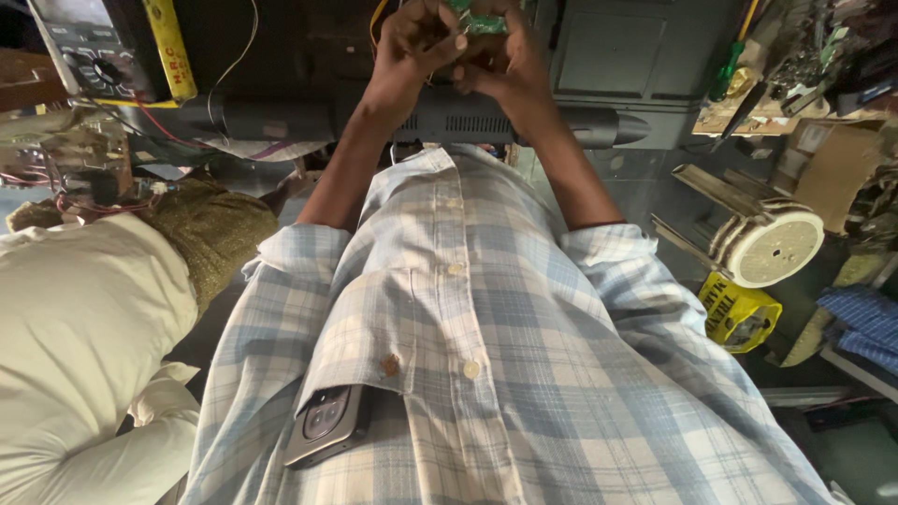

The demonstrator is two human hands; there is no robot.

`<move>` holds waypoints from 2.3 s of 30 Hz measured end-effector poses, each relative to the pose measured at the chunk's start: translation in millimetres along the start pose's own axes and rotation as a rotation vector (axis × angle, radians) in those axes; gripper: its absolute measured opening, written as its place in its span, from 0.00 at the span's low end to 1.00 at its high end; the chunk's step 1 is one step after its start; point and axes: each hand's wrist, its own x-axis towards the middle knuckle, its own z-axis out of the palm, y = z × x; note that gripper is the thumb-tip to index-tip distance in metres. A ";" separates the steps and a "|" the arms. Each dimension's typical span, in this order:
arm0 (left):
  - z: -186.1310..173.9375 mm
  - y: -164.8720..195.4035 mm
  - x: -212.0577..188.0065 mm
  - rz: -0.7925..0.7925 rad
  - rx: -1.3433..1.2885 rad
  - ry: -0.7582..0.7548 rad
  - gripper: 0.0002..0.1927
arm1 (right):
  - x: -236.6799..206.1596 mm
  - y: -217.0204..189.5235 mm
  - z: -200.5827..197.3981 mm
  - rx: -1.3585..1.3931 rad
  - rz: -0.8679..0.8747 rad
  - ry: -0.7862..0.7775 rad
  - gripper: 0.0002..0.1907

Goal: The person repairs a television at a cluttered workbench. They handle the internal circuit board and wiring, reposition and connect wires on the board, and use a soldering iron to work on the board inside the open TV casing.

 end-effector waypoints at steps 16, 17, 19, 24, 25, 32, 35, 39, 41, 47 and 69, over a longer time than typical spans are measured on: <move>3.3 6.7 -1.0 -0.021 0.009 -0.041 0.10 | 16.4 27.3 -23.6 -0.389 -0.093 0.156 0.03; 3.6 8.1 -1.5 -0.022 0.017 -0.042 0.12 | 15.7 23.1 -22.0 -0.414 -0.161 0.119 0.04; 3.4 8.1 -2.4 0.003 0.060 -0.072 0.10 | 13.4 14.6 -19.3 -0.462 -0.297 0.041 0.05; 0.2 -2.2 -1.0 -0.048 0.156 -0.004 0.09 | 8.7 1.2 -16.5 -0.568 -0.371 0.031 0.05; -0.6 -4.5 -0.3 0.011 0.143 -0.020 0.08 | 9.0 -0.2 -17.5 -0.590 -0.378 0.012 0.05; -6.8 -16.6 -2.0 0.040 0.168 0.017 0.06 | 9.4 0.3 -25.3 -0.600 -0.317 -0.031 0.09; -9.3 -20.9 -2.4 0.003 0.138 0.014 0.06 | 7.0 2.6 -28.5 -0.565 -0.287 -0.051 0.12; -11.8 -23.2 -4.4 -0.052 0.251 0.056 0.04 | 7.9 7.8 -35.5 -0.635 -0.210 -0.028 0.14; -12.0 -23.1 -5.4 0.023 0.184 -0.005 0.04 | 9.1 11.7 -40.2 -0.709 -0.220 -0.029 0.14; -12.5 -22.6 -5.8 0.028 0.255 -0.042 0.04 | 6.8 23.0 -56.4 -0.584 -0.210 -0.104 0.10; -21.8 -31.1 -12.4 -0.038 0.314 -0.060 0.07 | -10.2 -14.2 -32.4 -1.314 -0.611 0.002 0.11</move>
